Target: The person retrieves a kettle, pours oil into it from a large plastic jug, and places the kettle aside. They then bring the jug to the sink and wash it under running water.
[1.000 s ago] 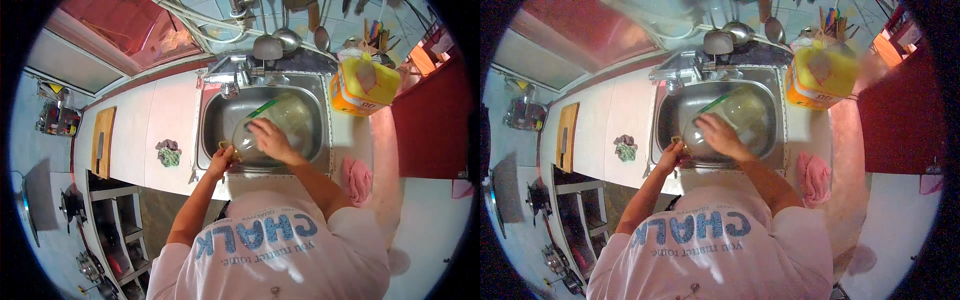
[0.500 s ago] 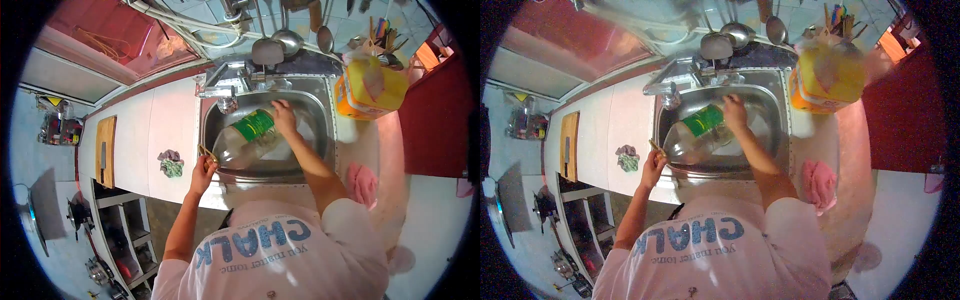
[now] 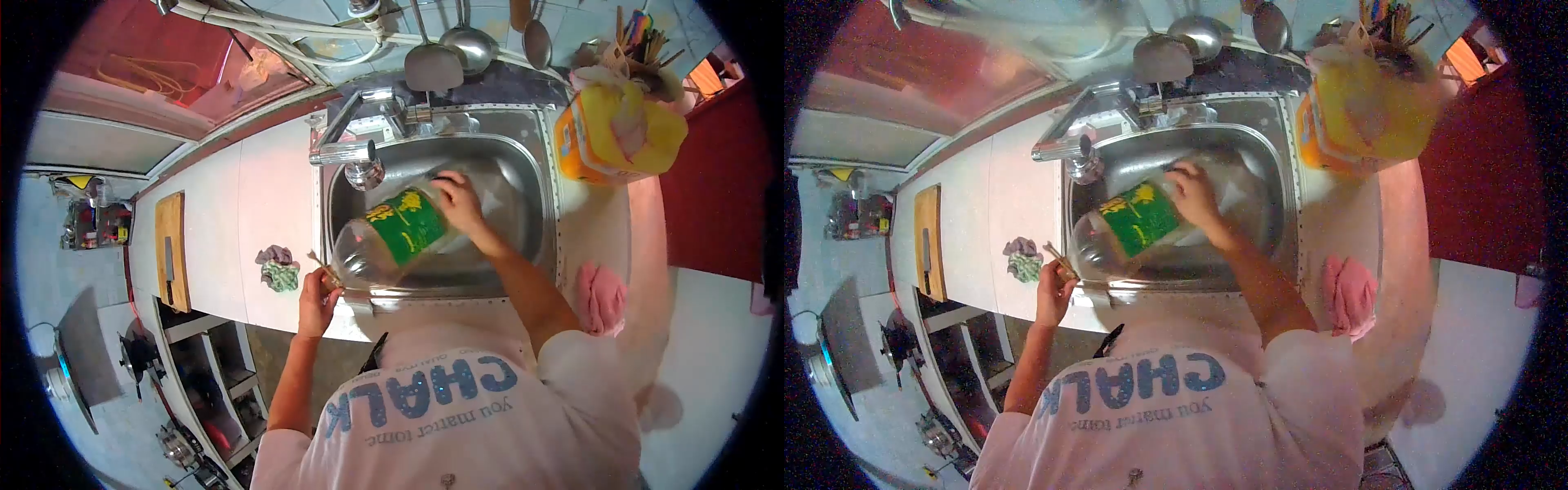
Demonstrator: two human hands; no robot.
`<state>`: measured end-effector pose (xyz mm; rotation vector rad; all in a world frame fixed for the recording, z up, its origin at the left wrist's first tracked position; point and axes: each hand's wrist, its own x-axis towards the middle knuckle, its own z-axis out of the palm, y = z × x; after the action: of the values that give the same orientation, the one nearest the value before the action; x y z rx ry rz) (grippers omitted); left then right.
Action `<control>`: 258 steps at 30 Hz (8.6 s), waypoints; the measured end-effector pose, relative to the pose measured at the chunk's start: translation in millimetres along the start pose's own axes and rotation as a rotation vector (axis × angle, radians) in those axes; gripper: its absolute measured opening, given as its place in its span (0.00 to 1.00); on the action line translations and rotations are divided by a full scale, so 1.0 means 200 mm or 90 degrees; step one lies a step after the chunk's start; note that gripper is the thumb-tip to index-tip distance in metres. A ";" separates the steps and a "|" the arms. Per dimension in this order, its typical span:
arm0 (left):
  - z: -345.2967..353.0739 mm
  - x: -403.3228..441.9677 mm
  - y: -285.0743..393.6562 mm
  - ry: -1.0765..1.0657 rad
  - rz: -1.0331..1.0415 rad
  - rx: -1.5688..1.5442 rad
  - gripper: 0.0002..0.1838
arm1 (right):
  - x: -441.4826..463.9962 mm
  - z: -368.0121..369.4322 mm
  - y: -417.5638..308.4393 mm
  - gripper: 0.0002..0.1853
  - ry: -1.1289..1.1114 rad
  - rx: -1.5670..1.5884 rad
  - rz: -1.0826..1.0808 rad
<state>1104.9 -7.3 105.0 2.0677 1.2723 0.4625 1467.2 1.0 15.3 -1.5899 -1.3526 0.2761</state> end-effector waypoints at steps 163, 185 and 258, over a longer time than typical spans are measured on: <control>0.02 0.43 0.56 0.117 -0.141 -0.044 0.25 | 0.22 -0.14 -0.58 0.16 -0.046 -0.063 -0.091; 0.04 0.40 0.82 0.183 0.137 0.055 0.18 | 0.10 -0.34 -1.03 0.20 -0.072 -0.062 -0.289; -0.31 0.26 0.48 0.083 -0.128 -0.174 0.15 | 0.31 0.00 -0.10 0.14 0.000 -0.051 0.234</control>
<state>1153.0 30.2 214.1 1.6880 1.3924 0.6485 1476.2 52.0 56.2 -1.9036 -1.0760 0.4478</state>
